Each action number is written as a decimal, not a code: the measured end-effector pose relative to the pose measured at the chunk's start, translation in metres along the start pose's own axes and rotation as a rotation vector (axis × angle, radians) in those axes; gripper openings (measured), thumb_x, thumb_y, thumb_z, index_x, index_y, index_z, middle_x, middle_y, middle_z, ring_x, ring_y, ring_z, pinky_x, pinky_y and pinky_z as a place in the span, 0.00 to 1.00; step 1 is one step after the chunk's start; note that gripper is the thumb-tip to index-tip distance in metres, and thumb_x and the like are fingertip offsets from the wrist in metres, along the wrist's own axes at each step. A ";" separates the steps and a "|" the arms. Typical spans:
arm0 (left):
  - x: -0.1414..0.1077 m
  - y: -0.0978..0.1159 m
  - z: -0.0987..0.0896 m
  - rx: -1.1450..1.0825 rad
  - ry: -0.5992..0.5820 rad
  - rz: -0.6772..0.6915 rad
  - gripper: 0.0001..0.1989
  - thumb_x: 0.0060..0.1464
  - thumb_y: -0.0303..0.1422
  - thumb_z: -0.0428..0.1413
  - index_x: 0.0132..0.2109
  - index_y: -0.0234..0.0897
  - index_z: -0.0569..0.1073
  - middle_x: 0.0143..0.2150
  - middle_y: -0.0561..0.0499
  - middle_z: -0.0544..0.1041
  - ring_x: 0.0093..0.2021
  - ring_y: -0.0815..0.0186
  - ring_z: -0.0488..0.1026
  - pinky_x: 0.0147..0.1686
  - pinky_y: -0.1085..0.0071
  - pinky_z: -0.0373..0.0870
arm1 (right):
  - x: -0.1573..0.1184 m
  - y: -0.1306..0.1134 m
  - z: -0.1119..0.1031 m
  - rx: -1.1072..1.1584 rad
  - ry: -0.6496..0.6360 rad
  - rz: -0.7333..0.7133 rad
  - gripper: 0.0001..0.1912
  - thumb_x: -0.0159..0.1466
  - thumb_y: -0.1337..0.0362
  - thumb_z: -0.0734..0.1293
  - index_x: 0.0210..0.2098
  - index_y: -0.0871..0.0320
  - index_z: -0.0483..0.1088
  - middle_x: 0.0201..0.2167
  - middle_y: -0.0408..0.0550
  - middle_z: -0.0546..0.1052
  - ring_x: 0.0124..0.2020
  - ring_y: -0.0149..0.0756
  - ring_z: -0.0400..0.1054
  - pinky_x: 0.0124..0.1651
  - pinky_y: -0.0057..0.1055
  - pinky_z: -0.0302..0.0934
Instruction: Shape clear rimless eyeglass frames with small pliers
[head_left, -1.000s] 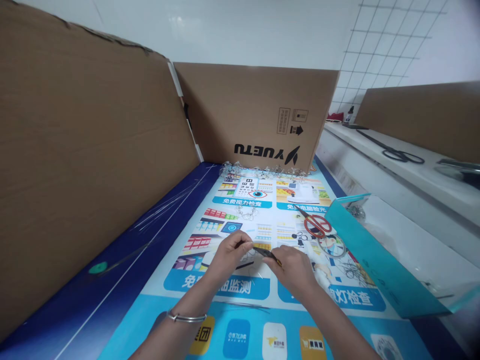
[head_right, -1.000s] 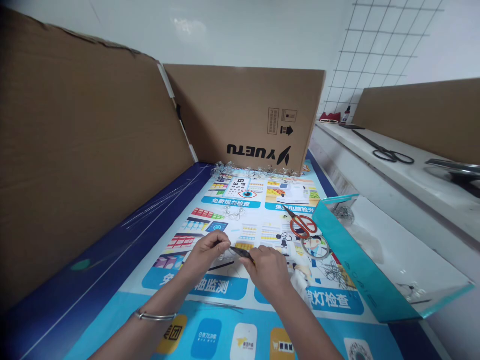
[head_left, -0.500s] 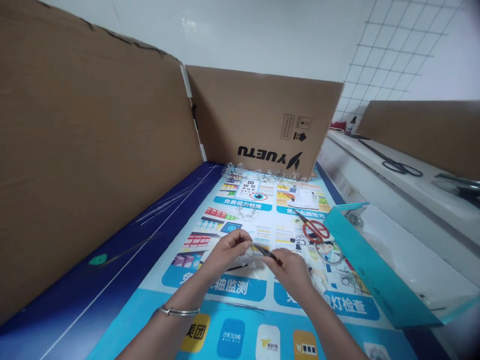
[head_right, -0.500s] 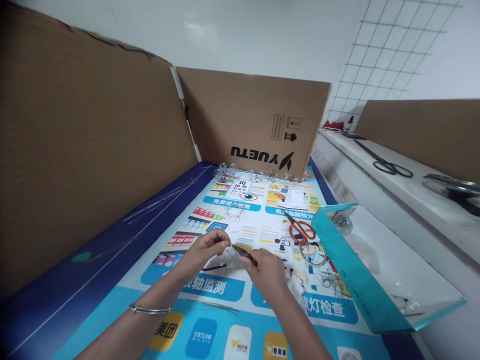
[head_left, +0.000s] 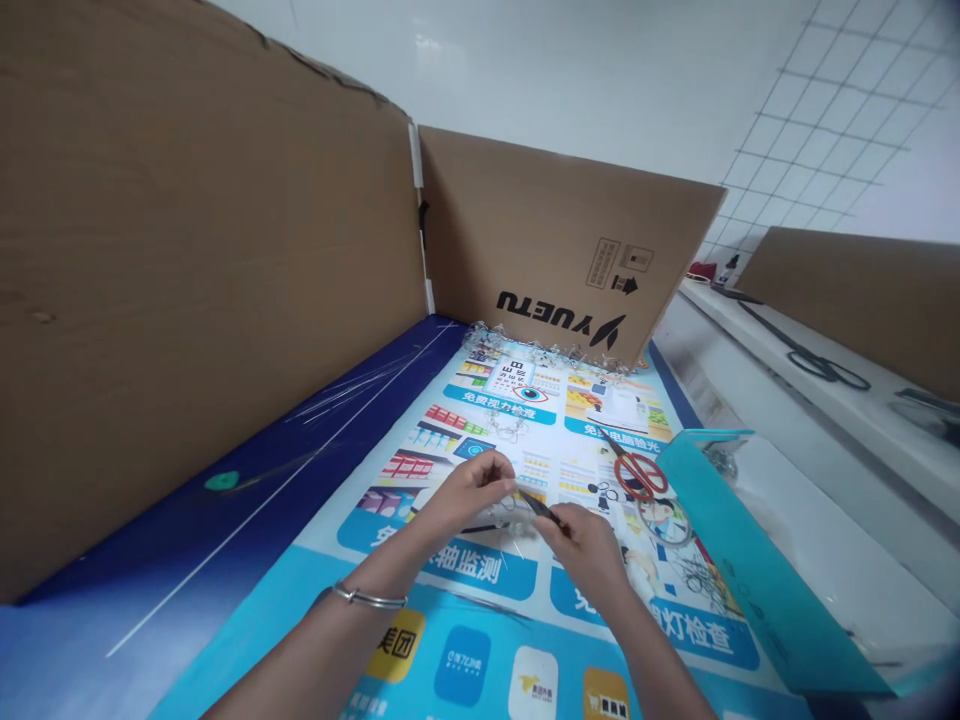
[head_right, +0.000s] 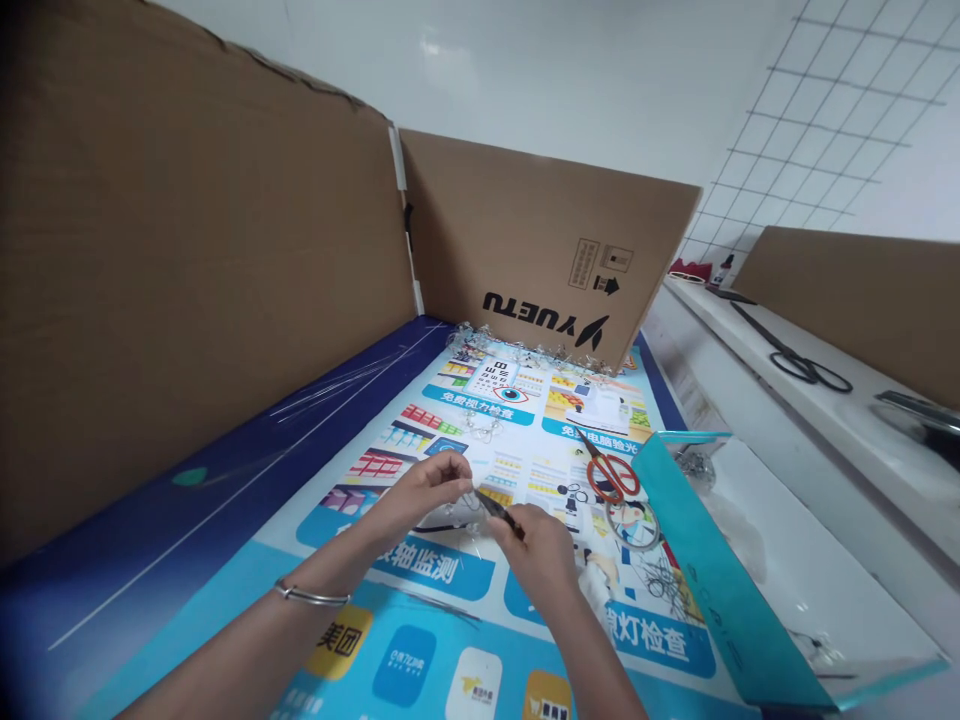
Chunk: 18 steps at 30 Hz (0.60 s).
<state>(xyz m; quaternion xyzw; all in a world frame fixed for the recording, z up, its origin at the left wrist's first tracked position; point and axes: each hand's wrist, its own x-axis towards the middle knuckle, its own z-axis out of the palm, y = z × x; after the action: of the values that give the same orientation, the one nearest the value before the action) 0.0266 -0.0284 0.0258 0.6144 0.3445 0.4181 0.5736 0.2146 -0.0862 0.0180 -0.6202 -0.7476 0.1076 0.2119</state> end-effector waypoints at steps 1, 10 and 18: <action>0.000 0.000 0.000 0.013 -0.003 -0.001 0.08 0.49 0.36 0.52 0.34 0.35 0.68 0.28 0.53 0.66 0.27 0.71 0.61 0.27 0.76 0.58 | 0.000 0.000 0.001 -0.004 0.002 -0.003 0.20 0.62 0.51 0.53 0.21 0.57 0.62 0.20 0.41 0.67 0.23 0.28 0.60 0.24 0.23 0.44; -0.001 -0.001 -0.003 0.108 0.038 0.039 0.13 0.51 0.39 0.48 0.31 0.34 0.69 0.24 0.53 0.64 0.26 0.71 0.61 0.27 0.76 0.58 | 0.002 0.001 0.002 -0.031 0.019 -0.001 0.20 0.62 0.51 0.53 0.23 0.57 0.63 0.22 0.41 0.68 0.23 0.28 0.61 0.24 0.23 0.45; 0.000 -0.004 0.002 0.268 0.072 0.112 0.12 0.51 0.37 0.49 0.25 0.35 0.69 0.24 0.54 0.67 0.28 0.69 0.63 0.30 0.75 0.59 | 0.001 -0.002 0.003 -0.048 -0.006 -0.003 0.19 0.62 0.51 0.53 0.24 0.56 0.63 0.22 0.42 0.67 0.24 0.29 0.61 0.24 0.23 0.45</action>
<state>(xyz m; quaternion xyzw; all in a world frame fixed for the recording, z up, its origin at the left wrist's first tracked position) 0.0286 -0.0286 0.0222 0.6882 0.3829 0.4215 0.4495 0.2116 -0.0851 0.0161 -0.6236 -0.7515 0.0910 0.1950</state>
